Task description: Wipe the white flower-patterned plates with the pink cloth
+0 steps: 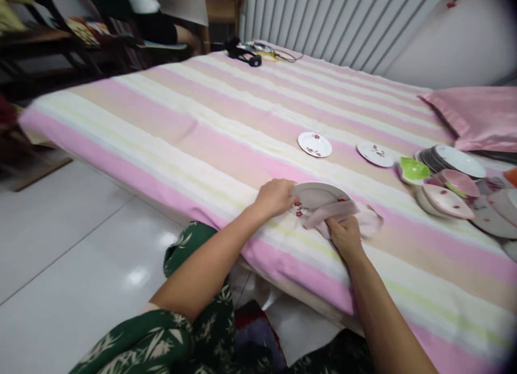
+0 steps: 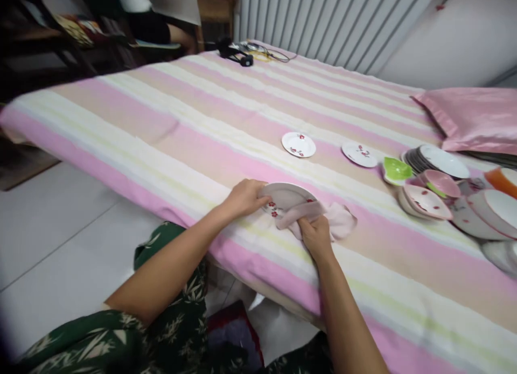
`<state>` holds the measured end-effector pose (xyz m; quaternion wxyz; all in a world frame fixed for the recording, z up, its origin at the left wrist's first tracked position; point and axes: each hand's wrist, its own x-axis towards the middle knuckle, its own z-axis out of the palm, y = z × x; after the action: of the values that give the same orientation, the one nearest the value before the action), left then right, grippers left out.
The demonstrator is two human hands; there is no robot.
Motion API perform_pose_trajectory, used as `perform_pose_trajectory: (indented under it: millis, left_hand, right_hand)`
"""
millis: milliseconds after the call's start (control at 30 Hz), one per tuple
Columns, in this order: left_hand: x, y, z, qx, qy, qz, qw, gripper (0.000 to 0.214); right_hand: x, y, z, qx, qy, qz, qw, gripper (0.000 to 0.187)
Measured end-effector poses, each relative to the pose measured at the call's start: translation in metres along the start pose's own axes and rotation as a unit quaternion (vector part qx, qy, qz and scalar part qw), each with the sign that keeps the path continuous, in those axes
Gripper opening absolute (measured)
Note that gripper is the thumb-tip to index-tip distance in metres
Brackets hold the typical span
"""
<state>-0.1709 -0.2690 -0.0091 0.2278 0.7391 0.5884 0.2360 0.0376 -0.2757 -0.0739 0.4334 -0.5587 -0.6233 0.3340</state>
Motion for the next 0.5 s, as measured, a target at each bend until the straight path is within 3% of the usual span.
perform_pose_trajectory:
  millis: [133,267,367,500]
  left_hand:
    - [-0.017,0.007,0.016,-0.005,0.053,-0.064,0.997,0.017]
    - [-0.038,0.022,0.044,-0.022,0.125,-0.138,0.982,0.028]
    - [-0.044,0.033,0.058,-0.048,0.154,-0.158,0.974,0.026]
    - [-0.041,0.048,0.063,-0.089,0.165,-0.145,0.972,0.022]
  right_hand:
    - [-0.005,-0.004,-0.002,0.020,-0.004,0.013,1.000,0.025]
    - [-0.009,-0.005,-0.006,0.035,-0.003,0.035,0.999,0.037]
    - [-0.013,-0.005,-0.011,0.055,0.000,0.048,0.997,0.041]
    - [-0.015,-0.004,-0.024,0.111,0.017,0.052,0.992,0.032]
